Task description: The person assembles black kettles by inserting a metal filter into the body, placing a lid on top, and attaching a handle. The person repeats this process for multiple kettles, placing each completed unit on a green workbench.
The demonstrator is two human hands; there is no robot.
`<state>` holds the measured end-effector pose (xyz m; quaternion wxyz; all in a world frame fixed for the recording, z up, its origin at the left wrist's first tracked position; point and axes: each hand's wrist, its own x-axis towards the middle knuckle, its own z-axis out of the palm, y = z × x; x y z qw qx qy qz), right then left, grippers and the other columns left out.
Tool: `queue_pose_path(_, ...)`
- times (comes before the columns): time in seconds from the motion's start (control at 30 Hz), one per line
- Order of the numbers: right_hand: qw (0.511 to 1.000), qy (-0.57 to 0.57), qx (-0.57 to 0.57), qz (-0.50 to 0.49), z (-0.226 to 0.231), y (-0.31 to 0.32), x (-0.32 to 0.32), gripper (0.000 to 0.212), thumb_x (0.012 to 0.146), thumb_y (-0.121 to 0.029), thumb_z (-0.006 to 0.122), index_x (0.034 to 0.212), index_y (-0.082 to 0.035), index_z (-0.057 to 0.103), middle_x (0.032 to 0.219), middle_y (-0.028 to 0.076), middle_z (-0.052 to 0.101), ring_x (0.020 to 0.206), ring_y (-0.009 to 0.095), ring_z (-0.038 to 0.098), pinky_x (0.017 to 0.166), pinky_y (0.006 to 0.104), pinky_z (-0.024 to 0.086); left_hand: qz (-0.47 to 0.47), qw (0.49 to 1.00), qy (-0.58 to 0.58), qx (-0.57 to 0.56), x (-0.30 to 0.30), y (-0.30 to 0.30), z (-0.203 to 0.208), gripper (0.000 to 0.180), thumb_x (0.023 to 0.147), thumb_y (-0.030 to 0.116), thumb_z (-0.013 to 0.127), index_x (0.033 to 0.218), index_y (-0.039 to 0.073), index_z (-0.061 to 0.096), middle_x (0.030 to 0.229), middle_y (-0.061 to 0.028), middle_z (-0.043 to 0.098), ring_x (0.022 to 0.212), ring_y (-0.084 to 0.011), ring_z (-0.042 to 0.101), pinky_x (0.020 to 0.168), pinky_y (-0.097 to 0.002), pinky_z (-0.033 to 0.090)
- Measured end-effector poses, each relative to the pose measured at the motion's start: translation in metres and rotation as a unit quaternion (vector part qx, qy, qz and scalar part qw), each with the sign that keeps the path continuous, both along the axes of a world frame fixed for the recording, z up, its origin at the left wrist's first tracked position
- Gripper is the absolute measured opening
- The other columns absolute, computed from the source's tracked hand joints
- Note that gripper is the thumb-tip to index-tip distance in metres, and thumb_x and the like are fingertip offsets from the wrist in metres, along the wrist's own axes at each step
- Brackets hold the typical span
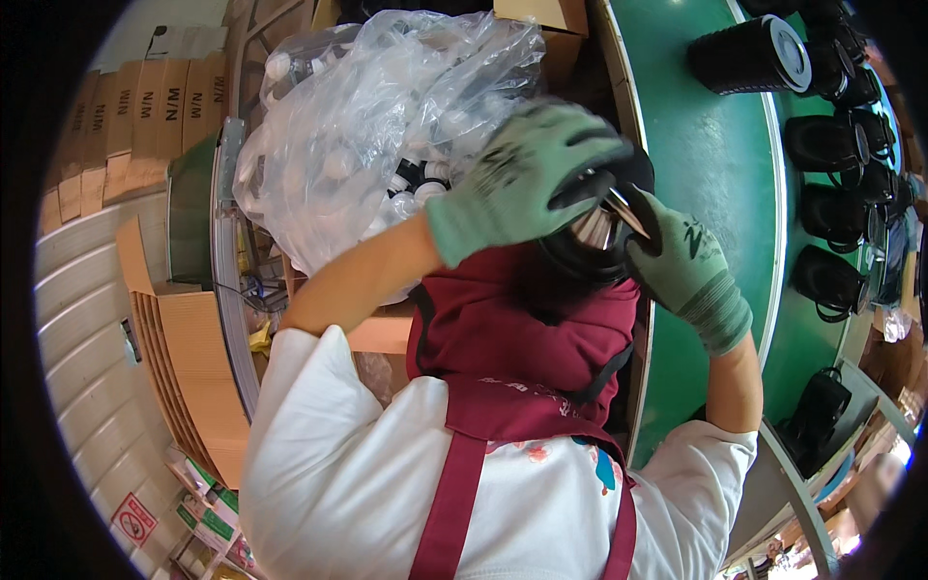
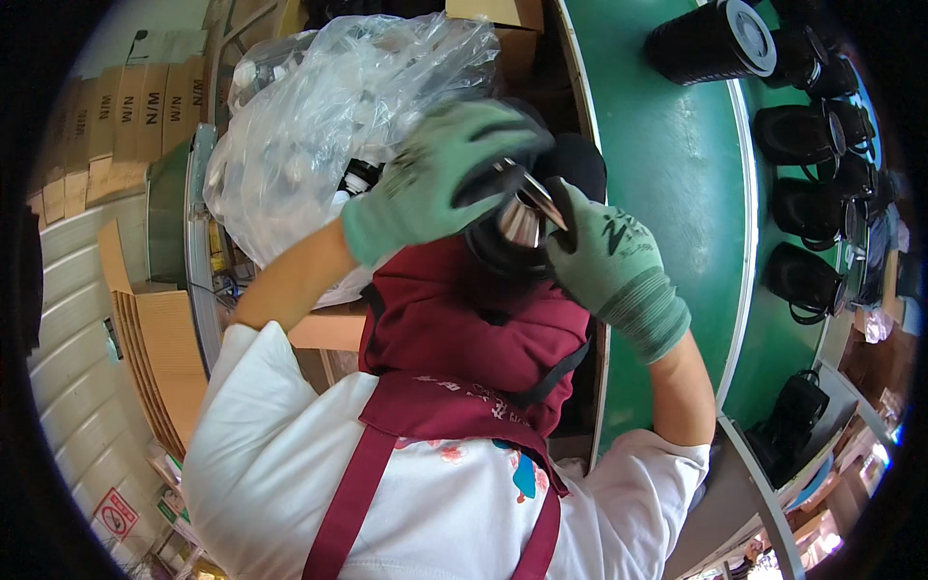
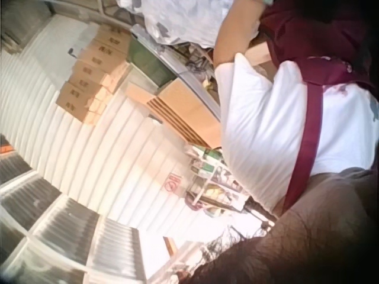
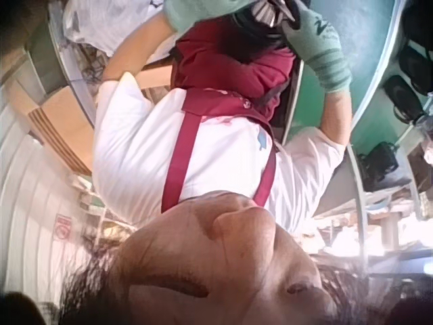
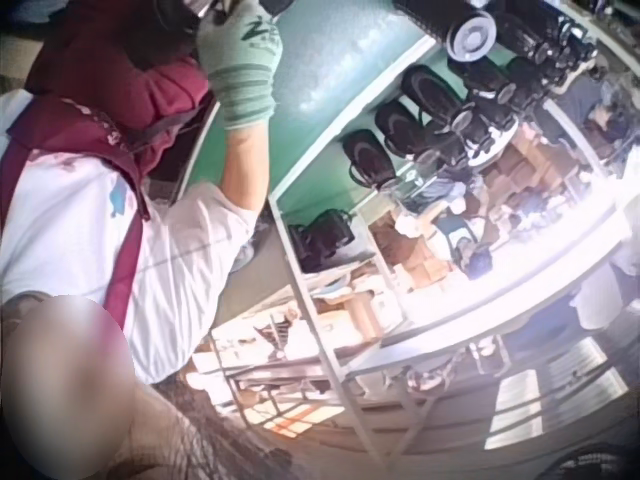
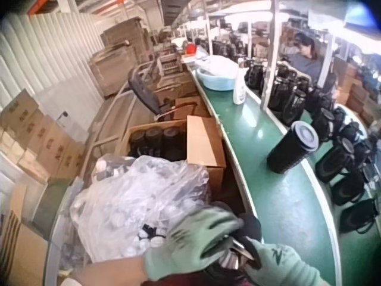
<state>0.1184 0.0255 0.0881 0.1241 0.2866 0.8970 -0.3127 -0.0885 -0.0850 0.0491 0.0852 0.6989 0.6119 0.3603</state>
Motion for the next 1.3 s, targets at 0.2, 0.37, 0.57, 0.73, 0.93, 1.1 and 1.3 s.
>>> queue_pose_path(0.2, 0.981, -0.012, 0.192, 0.029, -0.014, -0.029, -0.008, 0.070, 0.088, -0.033, 0.072, 0.144, 0.004, 0.050, 0.104, 0.016, 0.066, 0.089, 0.032, 0.070, 0.078, 0.0418, 0.057, -0.103, 0.985, -0.043, -0.130, -0.007, 0.021, -0.064, 0.028, 0.097, 0.030, 0.061, 0.114, 0.010, 0.071, 0.105, -0.0097, 0.067, 0.100, -0.0330, 0.061, 0.095, -0.0458, 0.045)
queue_pose_path(0.37, 0.956, 0.269, 0.113, 0.032, -0.029, 0.001, 0.001, 0.077, 0.079, -0.026, 0.076, 0.147, -0.001, 0.048, 0.151, 0.024, 0.044, 0.134, 0.042, 0.049, 0.115, 0.0518, 0.037, -0.058, 0.984, 0.015, -0.168, 0.000, 0.004, -0.047, 0.024, 0.095, 0.027, 0.063, 0.111, 0.012, 0.070, 0.108, -0.0089, 0.067, 0.101, -0.0311, 0.061, 0.098, -0.0461, 0.044)
queue_pose_path(0.57, 0.932, 0.329, -0.019, 0.151, -0.010, -0.034, -0.007, 0.079, 0.080, -0.038, 0.075, 0.148, -0.003, 0.053, 0.151, 0.022, 0.049, 0.143, 0.046, 0.043, 0.122, 0.0616, 0.025, -0.222, 0.957, -0.095, -0.158, -0.022, 0.022, -0.097, 0.048, 0.092, 0.032, 0.065, 0.136, 0.011, 0.062, 0.133, -0.0094, 0.064, 0.130, -0.0278, 0.053, 0.117, -0.0453, 0.034)
queue_pose_path(0.73, 0.904, 0.410, -0.043, 0.115, -0.004, -0.071, -0.077, 0.080, 0.090, -0.044, 0.069, 0.153, -0.001, 0.046, 0.157, 0.023, 0.044, 0.145, 0.044, 0.041, 0.121, 0.0564, 0.029, -0.132, 0.899, -0.409, -0.085, 0.041, 0.045, -0.124, 0.047, 0.101, 0.029, 0.054, 0.144, 0.010, 0.058, 0.144, -0.0083, 0.060, 0.132, -0.0284, 0.055, 0.124, -0.0433, 0.028)
queue_pose_path(0.93, 0.730, 0.542, -0.196, -0.366, -0.080, -0.006, -0.038, 0.041, 0.099, -0.011, 0.057, 0.139, 0.000, 0.055, 0.126, 0.012, 0.056, 0.117, 0.028, 0.059, 0.106, 0.0379, 0.046, 0.164, 0.964, -0.045, -0.203, 0.040, 0.054, -0.106, 0.082, 0.092, 0.034, 0.068, 0.158, 0.004, 0.031, 0.153, -0.0197, 0.045, 0.136, -0.0389, 0.047, 0.117, -0.0539, 0.031)
queue_pose_path(1.1, 0.920, 0.379, 0.029, -0.093, -0.153, 0.003, -0.029, 0.030, 0.099, -0.016, 0.054, 0.125, -0.003, 0.065, 0.126, 0.018, 0.063, 0.128, 0.041, 0.052, 0.112, 0.0500, 0.039, 0.238, 0.903, 0.072, -0.351, 0.027, 0.046, -0.061, 0.078, 0.088, 0.039, 0.066, 0.154, 0.006, 0.039, 0.141, -0.0224, 0.050, 0.131, -0.0424, 0.049, 0.110, -0.0531, 0.040)
queue_pose_path(1.3, 0.938, 0.336, 0.064, -0.061, -0.162, -0.009, -0.058, 0.035, 0.099, -0.025, 0.053, 0.126, -0.008, 0.067, 0.125, 0.014, 0.062, 0.129, 0.038, 0.052, 0.114, 0.0511, 0.037, -0.100, 0.660, -0.222, -0.710, 0.000, 0.046, 0.013, 0.034, 0.097, 0.033, 0.061, 0.111, 0.003, 0.066, 0.089, -0.0072, 0.070, 0.077, -0.0159, 0.067, 0.065, -0.0350, 0.056)
